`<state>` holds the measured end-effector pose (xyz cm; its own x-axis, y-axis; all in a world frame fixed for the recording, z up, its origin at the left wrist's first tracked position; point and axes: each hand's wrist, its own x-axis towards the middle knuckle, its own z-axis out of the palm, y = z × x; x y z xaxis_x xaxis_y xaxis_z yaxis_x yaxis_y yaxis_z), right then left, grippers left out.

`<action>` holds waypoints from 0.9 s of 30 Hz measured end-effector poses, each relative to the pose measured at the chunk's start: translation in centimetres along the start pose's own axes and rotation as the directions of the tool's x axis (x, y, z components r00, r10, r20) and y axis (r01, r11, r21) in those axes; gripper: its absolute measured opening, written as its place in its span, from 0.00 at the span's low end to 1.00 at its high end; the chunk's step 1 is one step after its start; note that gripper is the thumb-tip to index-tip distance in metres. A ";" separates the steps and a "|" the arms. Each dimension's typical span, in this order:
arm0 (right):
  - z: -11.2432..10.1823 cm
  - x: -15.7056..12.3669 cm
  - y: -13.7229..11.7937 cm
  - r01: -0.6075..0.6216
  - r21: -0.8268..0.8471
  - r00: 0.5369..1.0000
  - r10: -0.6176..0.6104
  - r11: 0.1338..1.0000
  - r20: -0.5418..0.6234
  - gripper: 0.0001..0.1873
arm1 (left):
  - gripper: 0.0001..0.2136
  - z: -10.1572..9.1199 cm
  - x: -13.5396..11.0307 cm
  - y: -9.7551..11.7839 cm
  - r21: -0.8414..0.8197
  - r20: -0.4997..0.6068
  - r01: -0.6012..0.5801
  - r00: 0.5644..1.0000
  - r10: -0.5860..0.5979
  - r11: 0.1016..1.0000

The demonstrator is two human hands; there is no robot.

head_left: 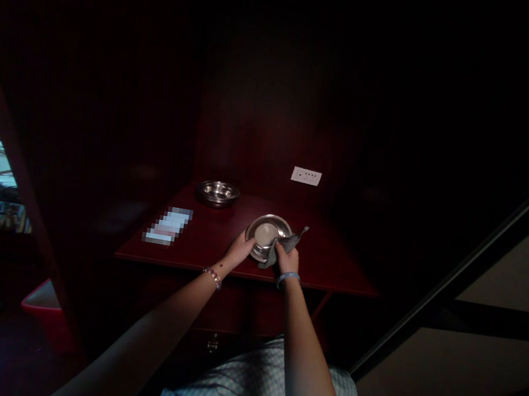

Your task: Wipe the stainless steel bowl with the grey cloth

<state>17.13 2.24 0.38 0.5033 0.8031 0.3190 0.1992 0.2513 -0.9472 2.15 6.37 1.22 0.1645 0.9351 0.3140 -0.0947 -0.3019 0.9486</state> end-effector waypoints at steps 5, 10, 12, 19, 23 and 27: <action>0.1 0.3 0.5 0.008 -0.016 1.000 -0.009 1.000 -0.026 0.16 | 0.17 0.0 -0.3 0.3 0.023 0.024 -0.084 0.996 0.083 0.996; 0.0 0.3 0.6 0.007 -0.010 1.000 -0.007 1.000 -0.029 0.17 | 0.16 0.0 -0.5 0.3 0.044 0.033 -0.095 0.995 0.094 0.994; 0.0 0.3 0.5 0.004 -0.013 0.999 -0.005 1.000 -0.032 0.17 | 0.16 0.0 -0.5 0.3 0.052 0.026 -0.088 0.996 0.087 0.995; 0.1 0.2 0.3 -0.009 -0.002 0.999 0.009 1.000 -0.039 0.17 | 0.12 0.1 -0.7 0.4 0.069 0.052 -0.092 0.995 0.089 0.993; 0.1 0.2 0.2 -0.024 0.003 0.999 0.024 1.000 -0.042 0.17 | 0.12 0.1 -0.7 0.2 0.070 0.061 -0.096 0.994 0.092 0.993; 0.0 0.1 0.1 -0.018 -0.004 0.999 0.018 1.000 -0.047 0.17 | 0.12 0.1 -0.5 -0.2 0.061 0.087 -0.100 0.992 0.094 0.993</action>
<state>17.18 2.37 0.35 0.5455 0.7815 0.3029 0.1929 0.2346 -0.9528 2.20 5.94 0.85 0.2395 0.8827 0.4042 -0.0503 -0.4045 0.9132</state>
